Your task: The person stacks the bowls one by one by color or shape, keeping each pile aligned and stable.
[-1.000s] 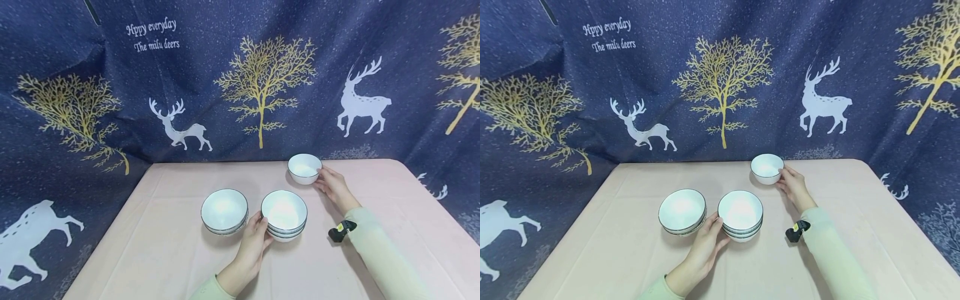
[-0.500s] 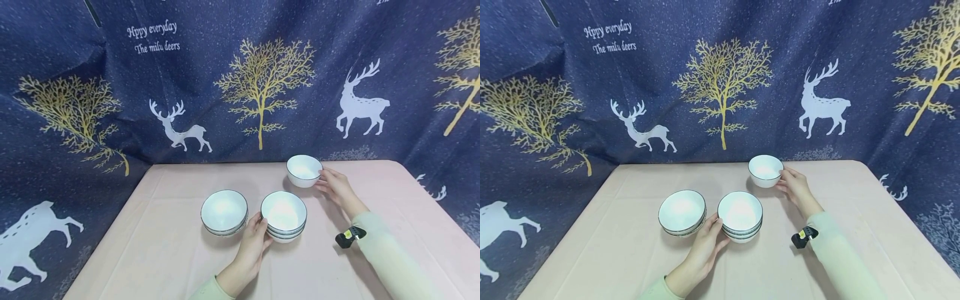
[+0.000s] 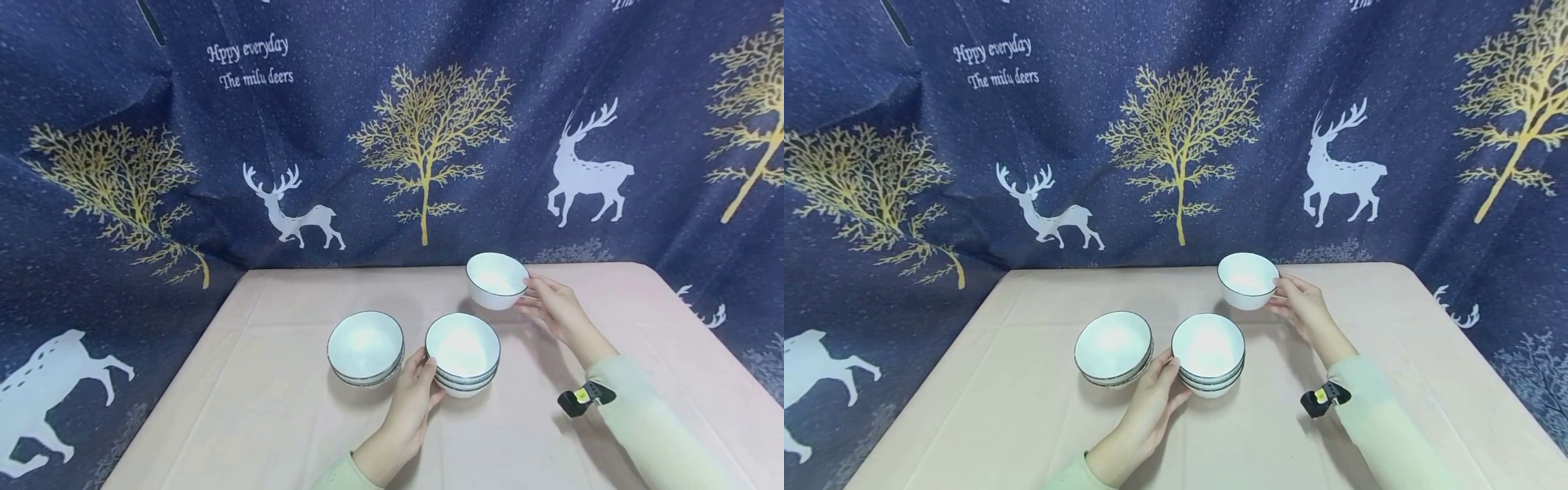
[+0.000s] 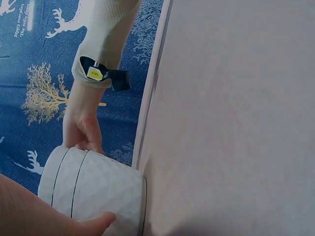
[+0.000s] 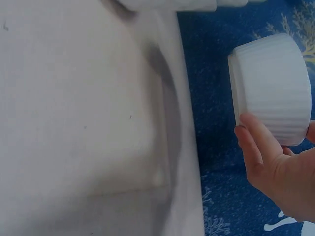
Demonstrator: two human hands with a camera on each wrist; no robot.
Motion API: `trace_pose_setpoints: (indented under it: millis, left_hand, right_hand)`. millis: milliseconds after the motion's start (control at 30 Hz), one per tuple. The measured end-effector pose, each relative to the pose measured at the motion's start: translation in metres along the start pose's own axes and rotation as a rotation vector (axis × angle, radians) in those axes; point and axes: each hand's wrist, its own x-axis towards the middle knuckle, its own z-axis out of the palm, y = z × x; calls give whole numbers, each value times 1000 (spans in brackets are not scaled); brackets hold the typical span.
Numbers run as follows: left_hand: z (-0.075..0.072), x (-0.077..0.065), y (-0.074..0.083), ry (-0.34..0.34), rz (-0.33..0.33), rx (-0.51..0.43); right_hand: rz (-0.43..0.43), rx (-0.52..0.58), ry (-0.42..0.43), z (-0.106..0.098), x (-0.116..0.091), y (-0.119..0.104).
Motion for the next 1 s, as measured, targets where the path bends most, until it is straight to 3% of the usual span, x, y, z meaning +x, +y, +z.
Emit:
trace_pose_setpoints:
  millis: [300, 633, 1000]
  left_hand:
    - [-1, 0, 0, -2, -4, -7]
    - [-1, 0, 0, -3, 3, -7]
    - [-1, -1, -1, -4, 13, -18]
  right_hand:
    - [-7, -43, -6, 12, -14, -10]
    - [-33, 39, -36, 20, -25, -18]
    - [-24, -20, -74, 28, -32, -22]
